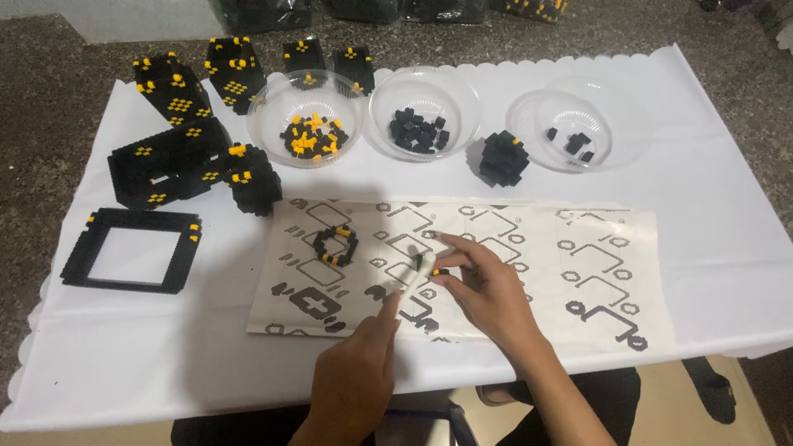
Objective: Assembling small interlocking plastic blocks into a larger structure on a table.
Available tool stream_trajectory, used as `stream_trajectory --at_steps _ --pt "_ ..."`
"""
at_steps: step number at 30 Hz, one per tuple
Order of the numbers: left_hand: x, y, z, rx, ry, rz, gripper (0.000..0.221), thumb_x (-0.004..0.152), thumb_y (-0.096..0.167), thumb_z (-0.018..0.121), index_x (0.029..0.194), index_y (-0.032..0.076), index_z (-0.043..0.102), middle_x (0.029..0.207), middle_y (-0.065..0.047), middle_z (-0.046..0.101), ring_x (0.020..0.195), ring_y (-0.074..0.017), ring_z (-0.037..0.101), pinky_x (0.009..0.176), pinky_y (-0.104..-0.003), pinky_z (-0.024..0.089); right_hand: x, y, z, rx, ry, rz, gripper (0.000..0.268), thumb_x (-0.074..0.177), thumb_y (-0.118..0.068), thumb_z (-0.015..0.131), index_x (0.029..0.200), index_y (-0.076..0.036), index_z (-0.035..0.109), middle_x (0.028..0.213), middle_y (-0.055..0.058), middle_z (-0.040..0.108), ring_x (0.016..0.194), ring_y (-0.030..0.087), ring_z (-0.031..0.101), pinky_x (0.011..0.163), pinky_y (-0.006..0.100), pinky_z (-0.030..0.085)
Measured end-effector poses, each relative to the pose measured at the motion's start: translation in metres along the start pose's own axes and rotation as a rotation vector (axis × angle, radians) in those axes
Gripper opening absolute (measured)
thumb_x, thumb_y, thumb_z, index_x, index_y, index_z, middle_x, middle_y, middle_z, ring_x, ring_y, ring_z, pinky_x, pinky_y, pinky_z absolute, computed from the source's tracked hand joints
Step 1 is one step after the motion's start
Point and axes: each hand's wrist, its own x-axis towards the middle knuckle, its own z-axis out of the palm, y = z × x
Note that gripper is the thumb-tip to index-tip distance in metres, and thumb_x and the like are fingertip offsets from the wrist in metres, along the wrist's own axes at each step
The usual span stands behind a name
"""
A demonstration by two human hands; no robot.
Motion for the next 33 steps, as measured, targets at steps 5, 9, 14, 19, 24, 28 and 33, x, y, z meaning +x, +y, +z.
stream_trajectory --at_steps 5,9,14,19,24,28,33 --pt "-0.003 0.001 0.002 0.181 0.144 0.106 0.042 0.092 0.019 0.049 0.135 0.017 0.049 0.061 0.005 0.046 0.037 -0.0145 0.038 0.031 -0.029 0.033 -0.002 0.003 0.001 0.049 0.001 0.053 0.044 0.080 -0.009 0.070 0.123 -0.015 0.060 0.089 -0.002 0.072 0.067 0.009 0.054 0.062 0.023 0.046" --pt "-0.001 -0.004 0.005 0.162 -0.019 0.038 0.048 0.090 0.020 0.045 0.138 0.021 0.044 0.065 0.002 0.051 0.039 -0.0220 0.048 0.033 -0.036 0.040 -0.002 0.003 0.000 0.073 -0.007 0.053 0.044 0.080 -0.008 0.070 0.123 -0.015 0.060 0.090 -0.001 0.072 0.071 0.009 0.057 0.059 0.023 0.046" --pt "0.002 -0.003 0.004 0.080 -0.049 0.046 0.045 0.092 0.020 0.046 0.137 0.017 0.044 0.069 0.002 0.058 0.041 -0.0197 0.050 0.034 -0.034 0.040 -0.001 0.000 -0.001 0.095 -0.010 0.083 0.045 0.080 -0.008 0.070 0.123 -0.015 0.060 0.090 -0.001 0.072 0.066 0.009 0.052 0.055 0.024 0.045" --pt "0.002 0.002 0.002 0.087 0.159 0.142 0.044 0.094 0.016 0.046 0.137 0.017 0.046 0.063 0.005 0.048 0.038 -0.0133 0.035 0.033 -0.028 0.033 -0.003 0.003 0.001 0.116 0.032 0.082 0.046 0.078 -0.007 0.073 0.122 -0.015 0.062 0.085 -0.003 0.068 0.066 0.008 0.048 0.059 0.022 0.043" --pt "0.005 0.011 -0.010 0.002 0.108 0.154 0.044 0.093 0.012 0.046 0.137 0.013 0.045 0.063 0.004 0.051 0.039 -0.0116 0.037 0.035 -0.026 0.034 -0.005 0.004 0.002 0.010 0.069 0.014 0.052 0.075 -0.012 0.076 0.124 -0.017 0.061 0.088 -0.002 0.065 0.078 0.009 0.056 0.067 0.022 0.045" --pt "0.010 -0.002 -0.002 0.177 -0.260 0.020 0.061 0.084 0.016 0.042 0.144 0.023 0.033 0.074 0.000 0.055 0.047 -0.0248 0.057 0.036 -0.042 0.047 -0.003 0.008 0.000 -0.012 0.074 -0.061 0.056 0.076 -0.013 0.076 0.128 -0.014 0.057 0.088 -0.002 0.065 0.079 0.009 0.057 0.068 0.023 0.046" --pt "0.009 -0.005 -0.003 -0.047 -0.083 0.022 0.055 0.085 0.012 0.042 0.138 0.026 0.045 0.071 0.001 0.057 0.049 -0.0240 0.053 0.039 -0.038 0.043 -0.003 -0.004 -0.003 -0.049 0.028 -0.067 0.050 0.079 -0.008 0.072 0.126 -0.017 0.058 0.088 -0.007 0.069 0.073 0.010 0.050 0.061 0.023 0.039"
